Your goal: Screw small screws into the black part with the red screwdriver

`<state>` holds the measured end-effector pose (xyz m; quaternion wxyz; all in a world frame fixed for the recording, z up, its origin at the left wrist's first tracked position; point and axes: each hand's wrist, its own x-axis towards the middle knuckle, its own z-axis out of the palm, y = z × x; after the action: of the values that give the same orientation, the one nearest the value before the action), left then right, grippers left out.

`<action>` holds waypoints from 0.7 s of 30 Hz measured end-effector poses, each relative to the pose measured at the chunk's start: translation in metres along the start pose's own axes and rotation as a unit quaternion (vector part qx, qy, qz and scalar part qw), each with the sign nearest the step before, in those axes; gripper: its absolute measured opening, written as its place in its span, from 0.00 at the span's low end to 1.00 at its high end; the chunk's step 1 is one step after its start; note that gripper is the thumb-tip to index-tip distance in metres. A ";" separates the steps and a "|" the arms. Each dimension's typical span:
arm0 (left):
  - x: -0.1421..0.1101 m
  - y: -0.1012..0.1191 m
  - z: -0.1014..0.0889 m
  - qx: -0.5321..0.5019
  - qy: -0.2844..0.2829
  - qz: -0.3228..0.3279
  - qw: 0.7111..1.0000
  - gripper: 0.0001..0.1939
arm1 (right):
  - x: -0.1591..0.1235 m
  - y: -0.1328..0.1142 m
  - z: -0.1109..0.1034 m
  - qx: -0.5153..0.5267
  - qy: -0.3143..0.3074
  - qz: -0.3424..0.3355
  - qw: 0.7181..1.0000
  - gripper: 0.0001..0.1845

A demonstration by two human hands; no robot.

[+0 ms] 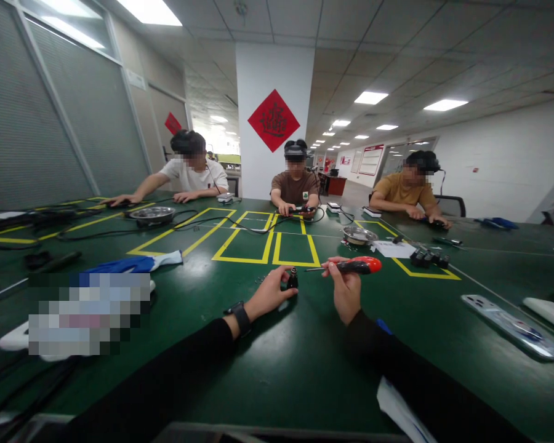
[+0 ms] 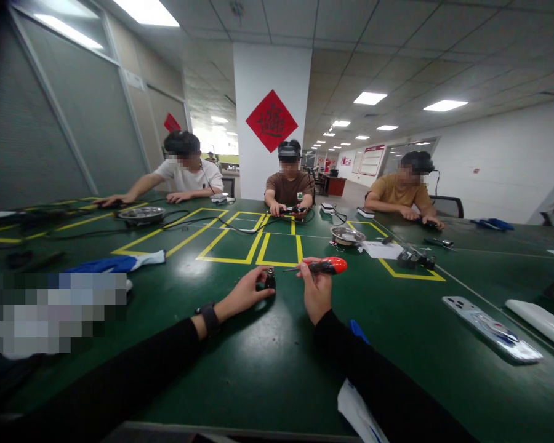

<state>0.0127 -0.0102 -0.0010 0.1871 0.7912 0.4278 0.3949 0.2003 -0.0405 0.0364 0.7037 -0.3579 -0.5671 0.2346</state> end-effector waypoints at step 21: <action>0.010 -0.077 -0.048 0.142 0.083 -0.174 0.971 0.09 | 0.009 0.041 -0.008 0.187 0.017 0.320 0.929 0.21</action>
<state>-0.0622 0.0391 -0.0157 0.1022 0.6878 0.6244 0.3559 0.2139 -0.0095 0.0100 0.6551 -0.3859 -0.3564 0.5430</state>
